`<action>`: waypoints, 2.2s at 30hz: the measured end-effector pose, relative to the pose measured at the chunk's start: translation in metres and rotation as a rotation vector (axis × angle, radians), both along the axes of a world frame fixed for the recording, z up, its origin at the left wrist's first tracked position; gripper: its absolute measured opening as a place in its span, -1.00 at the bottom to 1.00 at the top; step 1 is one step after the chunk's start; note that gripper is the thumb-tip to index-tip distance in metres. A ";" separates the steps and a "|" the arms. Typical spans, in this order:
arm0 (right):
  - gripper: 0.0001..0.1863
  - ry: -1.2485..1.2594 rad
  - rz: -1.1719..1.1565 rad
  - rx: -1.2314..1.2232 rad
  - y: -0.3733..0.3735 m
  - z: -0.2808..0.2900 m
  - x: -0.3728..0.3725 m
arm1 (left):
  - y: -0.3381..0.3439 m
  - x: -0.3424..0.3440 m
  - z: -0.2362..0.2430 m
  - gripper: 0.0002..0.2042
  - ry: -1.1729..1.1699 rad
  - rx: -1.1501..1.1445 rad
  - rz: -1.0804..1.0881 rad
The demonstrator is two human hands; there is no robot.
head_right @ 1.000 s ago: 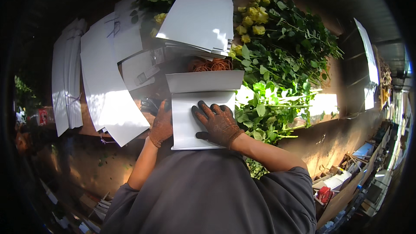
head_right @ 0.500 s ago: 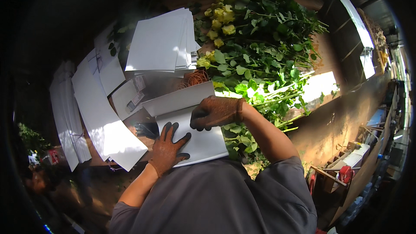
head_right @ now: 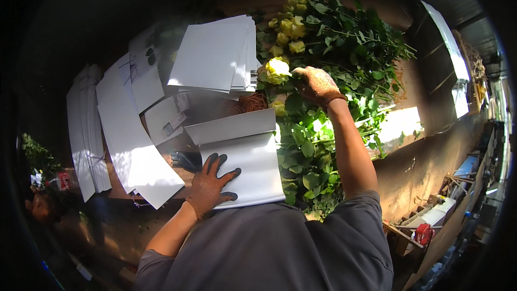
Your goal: The person wraps bunches of yellow roses in white paper and secures them with a stapler. The person repeatedly picks up roses, places them on paper, folds the paper around the stems, and staples the bundle before moving to the next bunch.
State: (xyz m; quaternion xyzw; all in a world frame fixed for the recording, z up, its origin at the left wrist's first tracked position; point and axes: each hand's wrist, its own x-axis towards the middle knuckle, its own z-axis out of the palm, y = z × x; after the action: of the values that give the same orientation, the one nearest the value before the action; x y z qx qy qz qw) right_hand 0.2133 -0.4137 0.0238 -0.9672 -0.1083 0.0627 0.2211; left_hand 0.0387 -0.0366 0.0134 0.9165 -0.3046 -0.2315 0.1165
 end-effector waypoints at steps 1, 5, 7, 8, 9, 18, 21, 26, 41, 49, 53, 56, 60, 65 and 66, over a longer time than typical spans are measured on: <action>-0.79 -0.182 0.044 0.074 -0.006 0.029 -0.015 | 0.000 0.000 -0.001 -0.24 -0.002 -0.006 0.001; -0.73 -0.197 0.066 0.076 0.018 0.144 -0.068 | 0.001 -0.004 -0.003 -0.22 -0.018 -0.036 0.014; -0.68 -0.231 0.081 -0.010 0.037 0.174 -0.093 | 0.001 -0.003 0.002 -0.24 -0.021 -0.042 0.024; -0.65 -0.305 0.150 -0.139 0.049 0.185 -0.104 | 0.001 -0.003 0.003 -0.25 -0.026 -0.045 0.022; -0.63 -0.376 0.222 -0.256 0.062 0.190 -0.113 | 0.003 -0.003 0.002 -0.26 -0.027 -0.039 0.023; -0.74 0.205 0.791 0.069 0.146 -0.004 -0.164 | 0.015 -0.003 -0.014 -0.51 -0.155 -0.176 0.003; -0.79 0.225 0.817 0.079 0.151 -0.019 -0.171 | 0.019 0.000 -0.018 -0.59 -0.042 -0.228 0.019; -0.79 0.236 0.813 0.005 0.153 -0.012 -0.171 | 0.019 0.011 0.002 -0.61 0.233 -0.262 0.091; -0.67 0.167 -0.111 -0.472 -0.011 -0.115 0.027 | 0.012 0.002 0.002 -0.61 0.185 -0.246 0.047; -0.37 0.184 0.117 -0.323 -0.013 -0.087 0.014 | 0.014 -0.003 0.003 -0.60 0.157 -0.232 0.059; -0.50 0.433 -0.037 -0.549 0.009 -0.112 0.005 | 0.015 -0.003 0.004 -0.62 0.140 -0.250 0.037; -0.56 0.271 0.063 -0.315 -0.031 -0.124 0.000 | 0.015 -0.002 0.006 -0.63 0.111 -0.287 0.027; -0.78 0.033 0.087 0.215 -0.022 -0.006 -0.012 | 0.018 -0.006 0.000 -0.63 0.137 -0.290 0.062; -0.77 -0.254 0.122 0.281 0.007 0.132 -0.058 | 0.018 -0.005 0.003 -0.62 0.110 -0.274 0.048; -0.75 -0.309 0.147 0.243 0.013 0.147 -0.068 | 0.017 -0.006 0.003 -0.62 0.090 -0.298 0.050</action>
State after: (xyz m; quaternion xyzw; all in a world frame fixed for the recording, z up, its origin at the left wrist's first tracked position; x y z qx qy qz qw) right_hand 0.1458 -0.4006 0.1710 -0.9211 -0.2180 -0.0839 0.3115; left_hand 0.0327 -0.0192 0.0168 0.8851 -0.3071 -0.2215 0.2706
